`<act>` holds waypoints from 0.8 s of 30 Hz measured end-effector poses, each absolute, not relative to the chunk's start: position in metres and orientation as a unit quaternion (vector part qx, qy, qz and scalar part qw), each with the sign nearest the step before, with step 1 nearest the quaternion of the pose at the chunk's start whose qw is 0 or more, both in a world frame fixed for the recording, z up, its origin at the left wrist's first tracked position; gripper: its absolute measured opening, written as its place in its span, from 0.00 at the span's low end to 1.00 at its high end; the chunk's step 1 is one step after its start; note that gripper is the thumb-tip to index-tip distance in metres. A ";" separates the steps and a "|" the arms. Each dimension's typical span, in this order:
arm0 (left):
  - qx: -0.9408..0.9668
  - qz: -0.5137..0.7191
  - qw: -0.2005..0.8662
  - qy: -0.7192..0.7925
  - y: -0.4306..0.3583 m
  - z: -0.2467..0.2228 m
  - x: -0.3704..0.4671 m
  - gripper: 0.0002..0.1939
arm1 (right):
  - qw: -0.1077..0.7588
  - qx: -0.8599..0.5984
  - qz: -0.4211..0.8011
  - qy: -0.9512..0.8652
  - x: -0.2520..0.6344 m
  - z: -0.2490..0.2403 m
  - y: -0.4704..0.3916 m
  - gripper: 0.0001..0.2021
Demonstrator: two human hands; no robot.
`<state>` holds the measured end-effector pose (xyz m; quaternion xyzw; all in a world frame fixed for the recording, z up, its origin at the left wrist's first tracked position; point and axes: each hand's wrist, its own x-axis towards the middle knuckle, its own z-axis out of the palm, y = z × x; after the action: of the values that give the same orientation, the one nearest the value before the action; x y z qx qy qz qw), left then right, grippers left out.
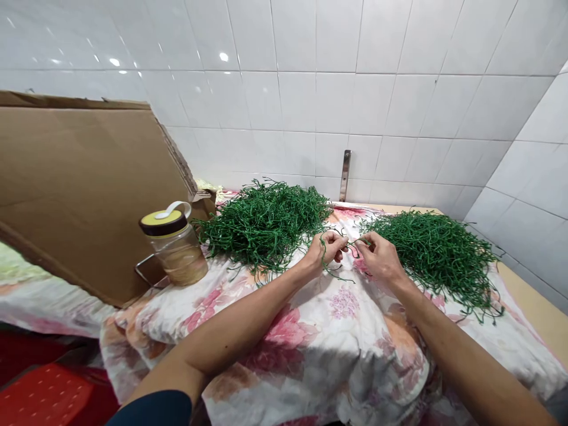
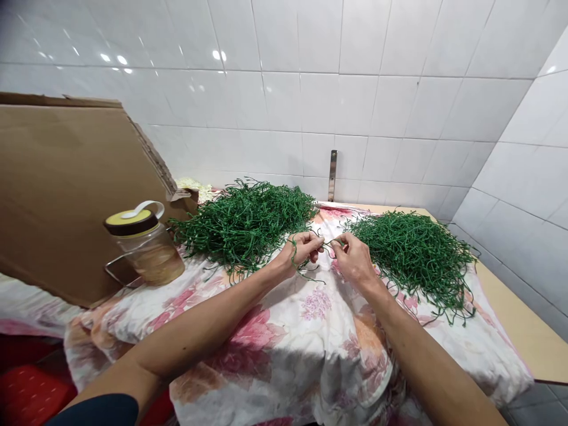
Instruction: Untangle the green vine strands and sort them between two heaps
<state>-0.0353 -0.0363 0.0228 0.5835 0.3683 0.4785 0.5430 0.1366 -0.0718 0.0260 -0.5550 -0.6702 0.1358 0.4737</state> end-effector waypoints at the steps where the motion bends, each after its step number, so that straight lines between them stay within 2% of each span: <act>1: 0.572 0.486 0.544 0.376 -0.035 0.023 -0.036 0.19 | 0.488 -0.553 0.118 -0.665 0.136 0.028 -0.074 0.12; 6: 0.519 0.522 0.554 0.390 -0.031 0.024 -0.039 0.19 | 0.537 -0.501 0.065 -0.676 0.131 0.031 -0.082 0.12; 10: 0.498 0.536 0.562 0.386 -0.029 0.023 -0.039 0.19 | 0.515 -0.459 0.045 -0.723 0.127 0.027 -0.083 0.10; 14: 0.531 0.537 0.525 0.393 -0.034 0.023 -0.037 0.19 | 0.499 -0.426 0.010 -0.754 0.125 0.023 -0.081 0.09; 24: 0.576 0.514 0.483 0.412 -0.044 0.027 -0.032 0.16 | 0.447 -0.442 -0.064 -0.775 0.130 0.017 -0.078 0.11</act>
<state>-0.0319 -0.0437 0.0270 0.5765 0.4120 0.5141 0.4834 0.1302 -0.0776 0.0174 -0.4416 -0.7752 -0.0643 0.4471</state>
